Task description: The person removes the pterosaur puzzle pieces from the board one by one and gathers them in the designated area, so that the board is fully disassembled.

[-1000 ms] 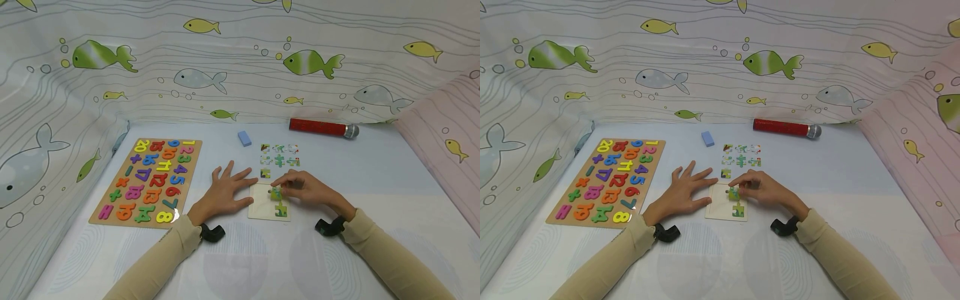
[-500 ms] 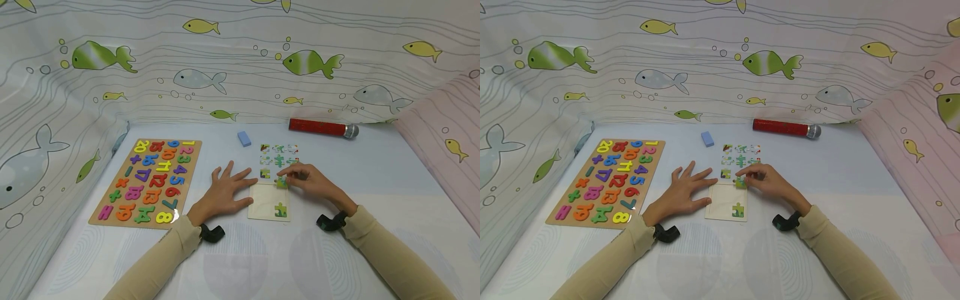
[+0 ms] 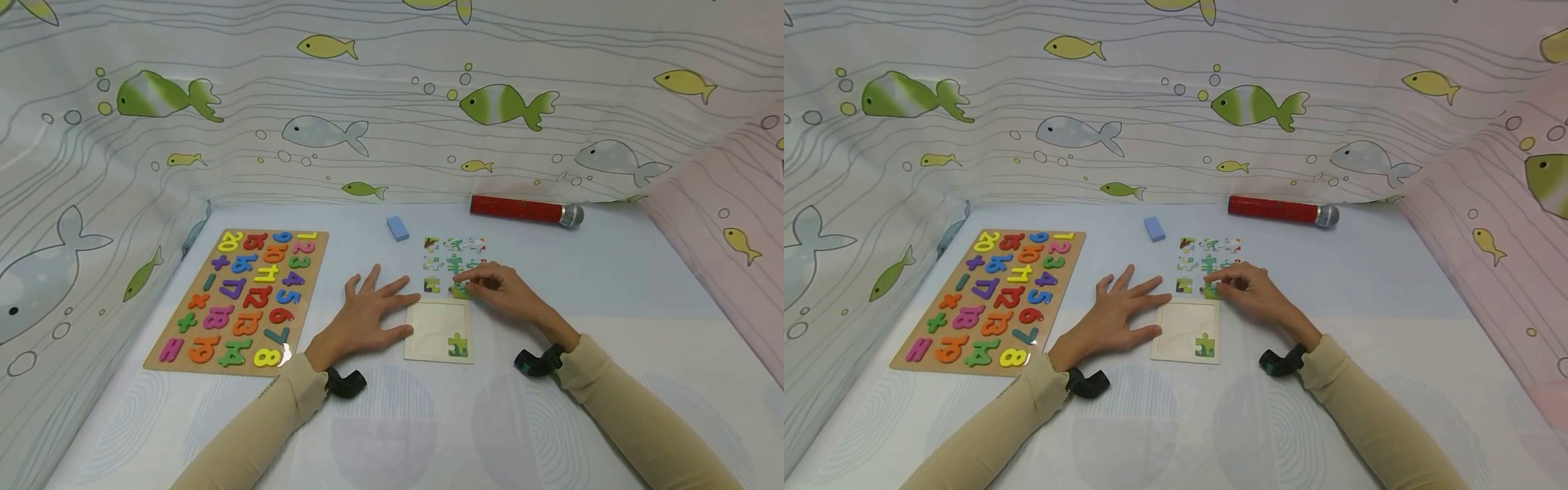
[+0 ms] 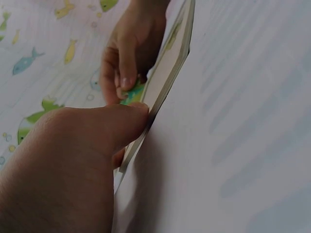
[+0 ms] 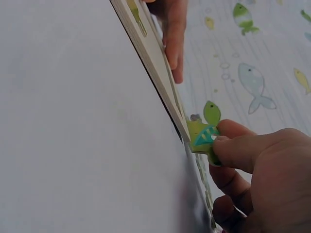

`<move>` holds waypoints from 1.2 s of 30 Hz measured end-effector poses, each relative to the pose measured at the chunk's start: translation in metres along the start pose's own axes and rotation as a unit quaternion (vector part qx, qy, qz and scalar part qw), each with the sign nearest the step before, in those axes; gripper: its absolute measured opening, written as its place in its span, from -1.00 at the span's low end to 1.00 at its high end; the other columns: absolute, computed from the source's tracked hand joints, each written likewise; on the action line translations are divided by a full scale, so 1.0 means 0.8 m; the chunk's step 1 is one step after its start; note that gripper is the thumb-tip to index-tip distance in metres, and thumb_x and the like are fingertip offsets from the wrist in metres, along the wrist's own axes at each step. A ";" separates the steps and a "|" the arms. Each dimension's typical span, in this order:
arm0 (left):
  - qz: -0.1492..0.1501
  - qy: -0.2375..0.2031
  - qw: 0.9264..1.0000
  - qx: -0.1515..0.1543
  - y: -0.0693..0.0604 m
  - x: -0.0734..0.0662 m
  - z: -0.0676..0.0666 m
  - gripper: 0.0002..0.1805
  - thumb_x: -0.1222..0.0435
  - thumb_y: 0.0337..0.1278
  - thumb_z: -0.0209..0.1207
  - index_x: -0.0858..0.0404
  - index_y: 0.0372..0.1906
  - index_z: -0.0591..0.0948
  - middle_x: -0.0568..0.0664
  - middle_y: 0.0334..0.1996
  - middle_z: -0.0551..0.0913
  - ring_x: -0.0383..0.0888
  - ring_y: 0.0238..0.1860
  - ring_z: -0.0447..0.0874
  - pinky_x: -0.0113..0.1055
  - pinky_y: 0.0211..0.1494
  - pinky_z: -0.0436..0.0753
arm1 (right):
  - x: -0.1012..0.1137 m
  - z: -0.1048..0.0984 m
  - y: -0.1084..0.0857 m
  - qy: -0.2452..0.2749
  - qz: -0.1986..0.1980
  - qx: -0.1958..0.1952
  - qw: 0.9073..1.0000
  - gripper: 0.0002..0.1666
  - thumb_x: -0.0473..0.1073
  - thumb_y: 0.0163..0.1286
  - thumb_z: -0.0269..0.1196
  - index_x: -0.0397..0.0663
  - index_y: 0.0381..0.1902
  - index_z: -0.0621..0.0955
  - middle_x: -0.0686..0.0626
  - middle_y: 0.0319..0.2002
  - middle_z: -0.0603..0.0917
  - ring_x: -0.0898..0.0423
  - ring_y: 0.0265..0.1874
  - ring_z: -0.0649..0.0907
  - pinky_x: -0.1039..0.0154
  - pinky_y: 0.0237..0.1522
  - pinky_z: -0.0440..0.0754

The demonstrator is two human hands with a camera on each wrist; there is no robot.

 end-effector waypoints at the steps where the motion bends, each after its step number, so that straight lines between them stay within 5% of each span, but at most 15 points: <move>1: 0.000 0.001 1.000 0.000 0.000 0.000 0.000 -0.33 -0.26 0.24 0.13 -0.22 0.43 0.48 -0.13 0.58 0.27 0.40 0.62 -0.14 0.47 0.45 -0.13 | -0.001 0.000 0.001 -0.005 0.002 -0.001 1.000 -0.71 -0.22 0.49 0.26 0.09 0.10 0.75 0.02 -0.12 0.77 0.11 -0.25 0.47 0.28 -0.16 0.43; 20: -0.002 0.006 1.000 0.002 0.001 0.001 0.003 -0.33 -0.28 0.22 0.13 -0.25 0.43 0.47 -0.14 0.58 0.27 0.39 0.63 -0.14 0.47 0.46 -0.11 | -0.006 0.002 0.004 -0.033 0.020 -0.015 0.999 -0.77 -0.16 0.42 0.35 0.04 0.01 0.76 -0.01 -0.23 0.67 0.09 -0.27 0.50 0.31 -0.19 0.45; 36: 0.002 0.006 1.000 0.001 0.001 0.001 0.003 -0.32 -0.28 0.22 0.12 -0.24 0.44 0.47 -0.13 0.58 0.27 0.39 0.63 -0.14 0.47 0.46 -0.12 | -0.007 -0.001 0.003 -0.029 -0.002 -0.039 0.999 -0.79 -0.15 0.38 0.39 0.02 -0.04 0.78 0.00 -0.24 0.73 0.15 -0.30 0.56 0.37 -0.20 0.49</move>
Point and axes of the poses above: each hand's wrist, its own y-axis towards the middle knuckle, its own z-axis out of the palm, x = y × z, the point moved 8 cm from there along y, towards the middle knuckle
